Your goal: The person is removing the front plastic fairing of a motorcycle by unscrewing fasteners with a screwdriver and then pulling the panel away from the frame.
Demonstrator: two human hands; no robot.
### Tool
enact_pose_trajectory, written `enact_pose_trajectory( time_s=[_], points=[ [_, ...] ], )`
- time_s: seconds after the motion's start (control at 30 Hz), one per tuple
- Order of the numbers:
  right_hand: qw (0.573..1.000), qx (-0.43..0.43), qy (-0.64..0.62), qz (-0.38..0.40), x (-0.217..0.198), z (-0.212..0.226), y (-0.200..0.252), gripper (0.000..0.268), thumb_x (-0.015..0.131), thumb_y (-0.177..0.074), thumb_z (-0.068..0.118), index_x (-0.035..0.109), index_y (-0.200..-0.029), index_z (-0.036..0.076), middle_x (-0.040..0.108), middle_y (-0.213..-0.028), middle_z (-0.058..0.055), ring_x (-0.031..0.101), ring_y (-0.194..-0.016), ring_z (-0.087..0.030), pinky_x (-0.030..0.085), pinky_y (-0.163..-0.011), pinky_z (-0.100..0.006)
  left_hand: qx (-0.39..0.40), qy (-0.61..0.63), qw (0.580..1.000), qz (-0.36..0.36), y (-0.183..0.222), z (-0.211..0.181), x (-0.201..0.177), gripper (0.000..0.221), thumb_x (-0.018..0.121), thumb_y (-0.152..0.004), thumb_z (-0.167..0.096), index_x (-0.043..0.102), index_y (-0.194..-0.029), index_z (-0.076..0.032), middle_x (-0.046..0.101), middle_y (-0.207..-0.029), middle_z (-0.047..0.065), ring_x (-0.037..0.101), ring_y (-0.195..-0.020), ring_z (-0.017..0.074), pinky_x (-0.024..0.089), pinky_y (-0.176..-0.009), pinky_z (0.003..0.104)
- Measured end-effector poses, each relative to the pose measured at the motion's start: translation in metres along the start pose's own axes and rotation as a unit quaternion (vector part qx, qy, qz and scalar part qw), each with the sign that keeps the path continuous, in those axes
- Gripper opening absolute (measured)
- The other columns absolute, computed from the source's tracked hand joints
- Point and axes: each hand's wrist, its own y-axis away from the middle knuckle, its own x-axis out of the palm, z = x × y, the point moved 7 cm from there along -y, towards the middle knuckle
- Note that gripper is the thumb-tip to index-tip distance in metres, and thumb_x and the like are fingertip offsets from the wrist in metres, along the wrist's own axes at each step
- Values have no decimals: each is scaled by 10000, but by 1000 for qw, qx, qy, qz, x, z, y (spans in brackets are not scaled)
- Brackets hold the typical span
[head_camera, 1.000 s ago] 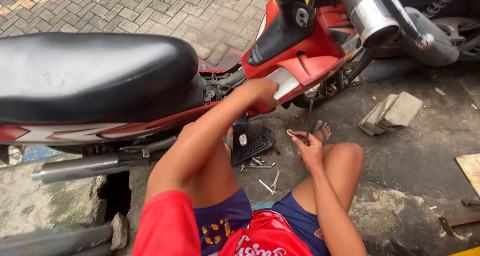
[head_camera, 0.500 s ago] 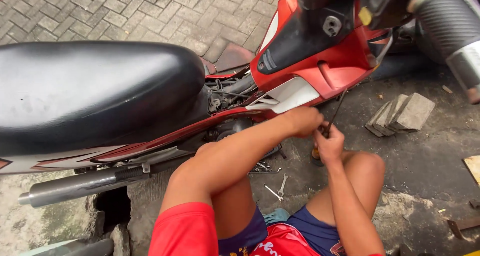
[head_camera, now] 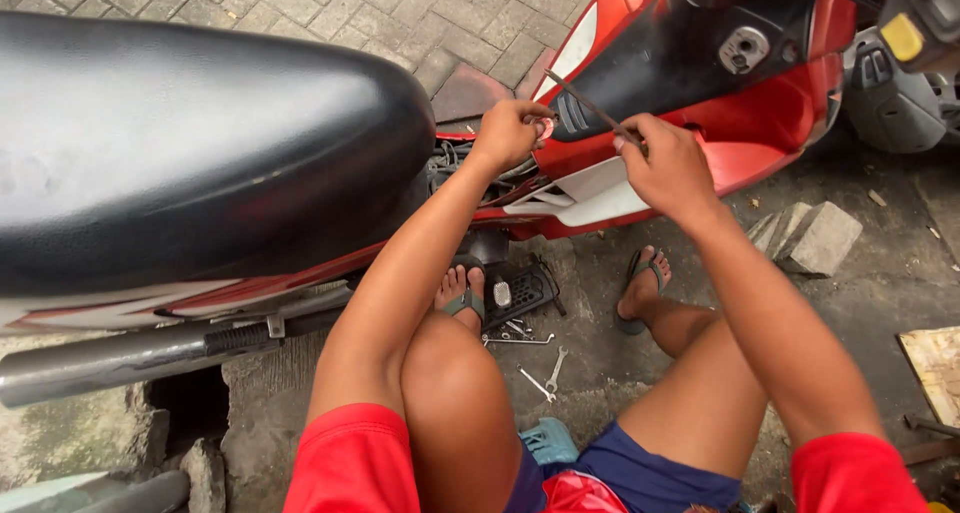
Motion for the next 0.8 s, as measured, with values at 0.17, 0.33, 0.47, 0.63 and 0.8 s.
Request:
enact_pose_trajectory(
  time_s=[0.17,0.33,0.47,0.63,0.8],
  points=[
    [903,-158,394,-62,39,-28,-43,126,598,-1062,224,670,-979,162,590,-782,-14,679,-712,-229,550,-617,-340,-54,126,990,-25,-19,44,14,293,689,-859,-105,803,-1085,-253,715,-783,30,753,-652,115,612,-640,242],
    [780,-279,530,-181,51,2,-45,104,549,-919,152,624,-854,185,434,-752,14,460,-595,-170,372,-533,-302,-30,244,967,-71,-35,58,30,304,747,-860,-128,797,-1145,-223,730,-913,99,712,-807,143,616,-721,259],
    [769,-332,516,-181,36,26,-43,159,572,-959,179,730,-943,168,406,-729,15,410,-578,-147,356,-548,-277,-4,381,919,-103,-30,68,43,288,765,-895,-59,775,-1181,-89,693,-994,121,642,-931,134,571,-815,277],
    [764,-371,502,-163,46,6,-44,129,615,-919,175,738,-879,183,381,-676,30,407,-563,-127,379,-551,-244,1,429,898,-96,-22,63,41,299,789,-896,-97,762,-1193,-94,731,-1002,80,673,-869,71,595,-797,228],
    [795,-367,458,-153,57,2,-47,140,645,-934,174,748,-840,156,386,-639,23,422,-551,-131,391,-553,-243,-7,437,896,-76,-27,59,31,264,830,-869,-128,794,-1130,-114,752,-916,87,669,-802,72,605,-750,221]
  ],
)
